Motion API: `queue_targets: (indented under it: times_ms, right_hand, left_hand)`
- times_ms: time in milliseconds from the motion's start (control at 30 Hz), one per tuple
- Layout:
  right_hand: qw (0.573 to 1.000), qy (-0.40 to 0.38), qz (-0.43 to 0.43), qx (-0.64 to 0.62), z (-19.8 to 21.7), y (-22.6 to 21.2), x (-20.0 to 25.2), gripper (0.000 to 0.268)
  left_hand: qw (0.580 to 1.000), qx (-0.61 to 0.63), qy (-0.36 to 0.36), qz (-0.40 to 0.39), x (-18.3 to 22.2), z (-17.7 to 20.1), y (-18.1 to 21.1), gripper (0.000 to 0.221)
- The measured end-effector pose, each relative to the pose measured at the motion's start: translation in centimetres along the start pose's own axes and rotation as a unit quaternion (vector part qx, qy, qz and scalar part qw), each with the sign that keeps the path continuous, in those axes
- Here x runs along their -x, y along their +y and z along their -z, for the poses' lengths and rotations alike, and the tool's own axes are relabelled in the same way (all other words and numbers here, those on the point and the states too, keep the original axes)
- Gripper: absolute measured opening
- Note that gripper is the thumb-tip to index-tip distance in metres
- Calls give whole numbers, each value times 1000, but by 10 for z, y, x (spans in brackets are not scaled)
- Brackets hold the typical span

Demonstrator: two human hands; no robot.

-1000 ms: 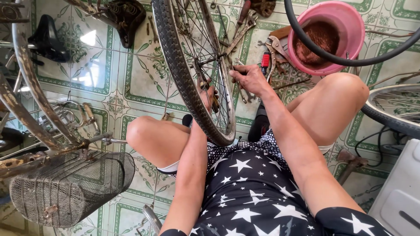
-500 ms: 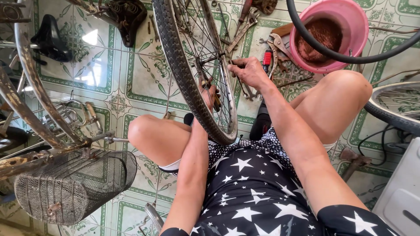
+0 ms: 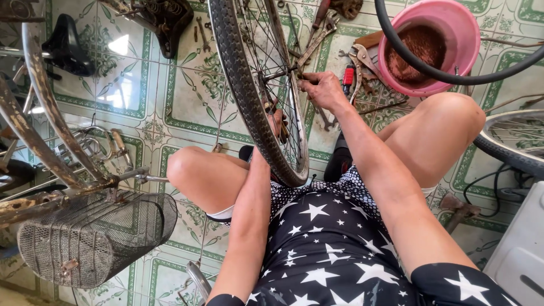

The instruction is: The person works on a bicycle wheel by hand and with a wrench, turning the axle and adjusting the spokes. They continue to manipulate components around the hub area and use the wrench to tighten parts on the wheel.

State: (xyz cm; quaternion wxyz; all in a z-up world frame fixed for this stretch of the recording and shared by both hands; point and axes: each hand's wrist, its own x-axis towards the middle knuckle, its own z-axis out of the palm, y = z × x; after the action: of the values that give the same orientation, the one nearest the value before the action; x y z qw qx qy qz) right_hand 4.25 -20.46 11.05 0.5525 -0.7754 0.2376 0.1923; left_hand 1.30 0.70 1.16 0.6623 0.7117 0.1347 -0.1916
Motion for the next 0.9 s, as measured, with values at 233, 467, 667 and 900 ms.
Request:
queue_targets:
  times_ms: [233, 467, 667, 900]
  right_hand:
    - [1000, 9, 20, -12, -1, 2, -2, 42]
    - [999, 18, 30, -29, -7, 17, -27, 41]
    - [999, -10, 20, -30, 2, 26, -1, 37]
    - [995, -38, 39, -88, 16, 0, 20, 40]
  left_hand:
    - [1000, -15, 5, -21, -6, 3, -12, 42]
    - [999, -43, 17, -6, -21, -1, -38, 32]
    - [1000, -3, 10, -1, -21, 0, -36, 34]
    - [971, 224, -25, 86, 9, -3, -17, 45]
